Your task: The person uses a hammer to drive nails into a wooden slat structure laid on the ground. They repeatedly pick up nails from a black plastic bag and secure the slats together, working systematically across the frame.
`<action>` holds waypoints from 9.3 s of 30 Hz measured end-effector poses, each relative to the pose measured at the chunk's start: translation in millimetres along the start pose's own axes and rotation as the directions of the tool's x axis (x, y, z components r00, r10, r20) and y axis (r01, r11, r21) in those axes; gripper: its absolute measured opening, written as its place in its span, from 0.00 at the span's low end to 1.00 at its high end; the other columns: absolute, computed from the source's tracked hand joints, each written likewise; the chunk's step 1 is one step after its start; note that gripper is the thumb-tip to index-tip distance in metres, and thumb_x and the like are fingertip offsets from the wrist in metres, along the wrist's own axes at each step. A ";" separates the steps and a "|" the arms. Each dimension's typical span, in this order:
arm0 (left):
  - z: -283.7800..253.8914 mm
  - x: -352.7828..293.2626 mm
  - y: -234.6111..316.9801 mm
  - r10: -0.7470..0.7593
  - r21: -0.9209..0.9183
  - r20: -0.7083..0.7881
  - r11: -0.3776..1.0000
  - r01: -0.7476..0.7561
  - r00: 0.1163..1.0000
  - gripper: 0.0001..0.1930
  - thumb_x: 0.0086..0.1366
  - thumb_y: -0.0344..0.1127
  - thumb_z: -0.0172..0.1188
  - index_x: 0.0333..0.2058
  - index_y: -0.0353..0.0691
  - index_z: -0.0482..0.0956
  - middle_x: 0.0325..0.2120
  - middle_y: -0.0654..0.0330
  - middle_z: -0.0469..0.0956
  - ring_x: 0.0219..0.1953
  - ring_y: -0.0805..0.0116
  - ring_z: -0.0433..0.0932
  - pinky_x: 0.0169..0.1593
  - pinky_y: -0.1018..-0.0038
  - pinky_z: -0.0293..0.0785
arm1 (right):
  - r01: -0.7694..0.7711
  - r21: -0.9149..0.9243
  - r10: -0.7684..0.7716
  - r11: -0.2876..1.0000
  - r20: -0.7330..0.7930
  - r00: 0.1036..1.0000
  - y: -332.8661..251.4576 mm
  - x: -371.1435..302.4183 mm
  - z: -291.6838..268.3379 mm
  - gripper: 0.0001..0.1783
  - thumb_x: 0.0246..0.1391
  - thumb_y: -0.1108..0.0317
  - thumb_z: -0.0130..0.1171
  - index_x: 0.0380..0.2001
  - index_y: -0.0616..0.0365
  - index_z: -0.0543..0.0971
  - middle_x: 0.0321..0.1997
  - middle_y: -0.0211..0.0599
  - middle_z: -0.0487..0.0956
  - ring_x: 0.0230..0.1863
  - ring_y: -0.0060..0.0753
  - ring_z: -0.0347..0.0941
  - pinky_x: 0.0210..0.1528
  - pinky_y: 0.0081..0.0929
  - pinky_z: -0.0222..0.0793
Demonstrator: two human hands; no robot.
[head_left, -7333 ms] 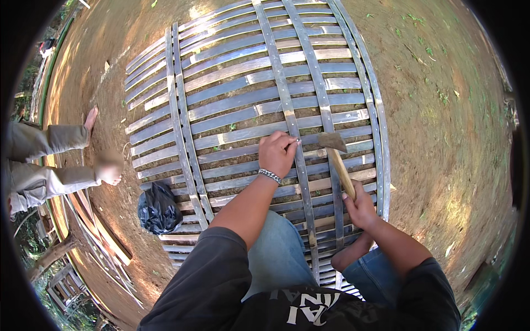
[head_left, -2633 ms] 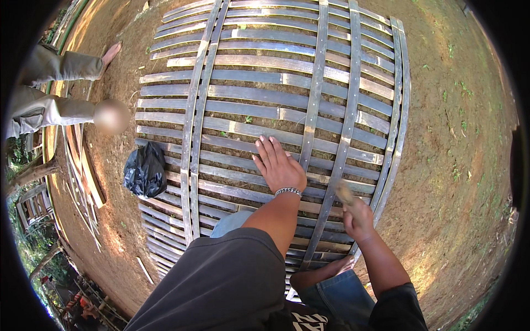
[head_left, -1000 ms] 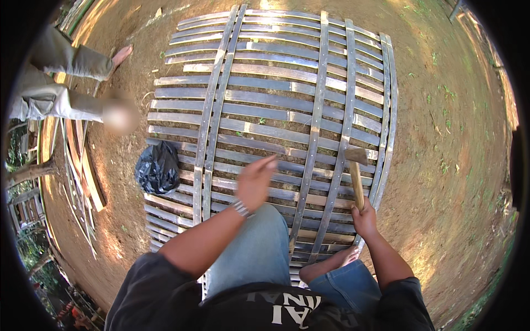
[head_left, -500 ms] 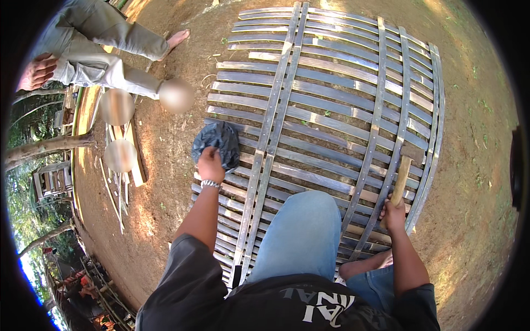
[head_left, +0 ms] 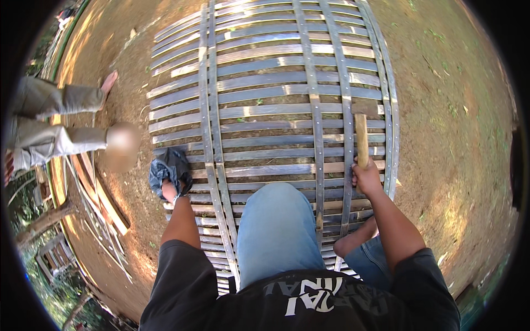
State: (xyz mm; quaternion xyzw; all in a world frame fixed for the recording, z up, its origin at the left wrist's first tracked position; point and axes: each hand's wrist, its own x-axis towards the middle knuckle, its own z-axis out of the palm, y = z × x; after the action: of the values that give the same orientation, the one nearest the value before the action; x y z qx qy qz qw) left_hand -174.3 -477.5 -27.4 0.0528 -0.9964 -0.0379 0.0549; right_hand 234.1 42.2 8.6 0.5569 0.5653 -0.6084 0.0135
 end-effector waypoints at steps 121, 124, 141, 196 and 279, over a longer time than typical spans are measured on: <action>-21.6 -187.1 372.6 0.955 -0.749 -0.054 0.155 -0.644 0.292 0.04 0.54 0.33 0.71 0.29 0.48 0.85 0.29 0.69 0.80 0.36 0.67 0.78 0.43 0.66 0.62 | 0.624 -0.607 -0.496 0.492 0.393 0.774 -26.3 -25.8 -49.6 0.18 0.51 0.75 0.61 0.47 0.53 0.76 0.34 0.49 0.82 0.36 0.57 0.80 0.38 0.47 0.76; -22.5 -187.0 371.6 0.957 -0.742 -0.031 0.171 -0.648 0.288 0.04 0.55 0.34 0.71 0.30 0.48 0.85 0.29 0.69 0.80 0.37 0.66 0.78 0.44 0.65 0.62 | 0.572 -0.588 -0.473 0.571 0.335 0.815 -28.7 -34.3 -53.0 0.18 0.52 0.75 0.60 0.47 0.53 0.77 0.32 0.49 0.81 0.35 0.57 0.80 0.38 0.47 0.76; -40.2 -314.0 379.8 -0.064 -0.205 0.227 0.972 0.112 0.972 0.32 0.74 0.43 0.46 0.70 0.34 0.55 0.74 0.44 0.45 0.77 0.48 0.44 0.75 0.44 0.35 | 0.615 -0.533 -0.435 0.581 0.434 0.788 -54.3 -29.8 -59.8 0.20 0.53 0.70 0.62 0.51 0.49 0.76 0.36 0.48 0.83 0.36 0.56 0.81 0.39 0.47 0.79; -56.3 -194.3 354.6 0.586 -0.528 0.225 0.744 -0.408 0.778 0.05 0.59 0.34 0.66 0.34 0.43 0.84 0.36 0.56 0.79 0.45 0.51 0.77 0.55 0.52 0.68 | 0.305 -0.465 -0.210 0.831 0.244 0.947 -68.4 -48.8 -83.5 0.16 0.59 0.68 0.60 0.50 0.57 0.76 0.27 0.54 0.80 0.30 0.55 0.81 0.35 0.42 0.74; -69.5 -157.6 351.5 0.901 -0.851 0.351 0.420 -0.316 0.254 0.07 0.61 0.37 0.69 0.35 0.41 0.86 0.33 0.57 0.85 0.35 0.60 0.83 0.45 0.65 0.76 | 0.052 -0.405 0.013 0.913 0.154 0.988 -37.7 -86.5 -47.3 0.21 0.58 0.64 0.65 0.52 0.60 0.76 0.33 0.45 0.81 0.35 0.38 0.80 0.41 0.38 0.75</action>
State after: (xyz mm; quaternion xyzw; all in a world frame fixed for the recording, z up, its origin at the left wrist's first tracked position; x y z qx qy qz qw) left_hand -46.1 -116.6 53.4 -0.4190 -0.7499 -0.3587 -0.3653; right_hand 274.0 36.0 106.1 0.4876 0.6826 -0.5182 0.1668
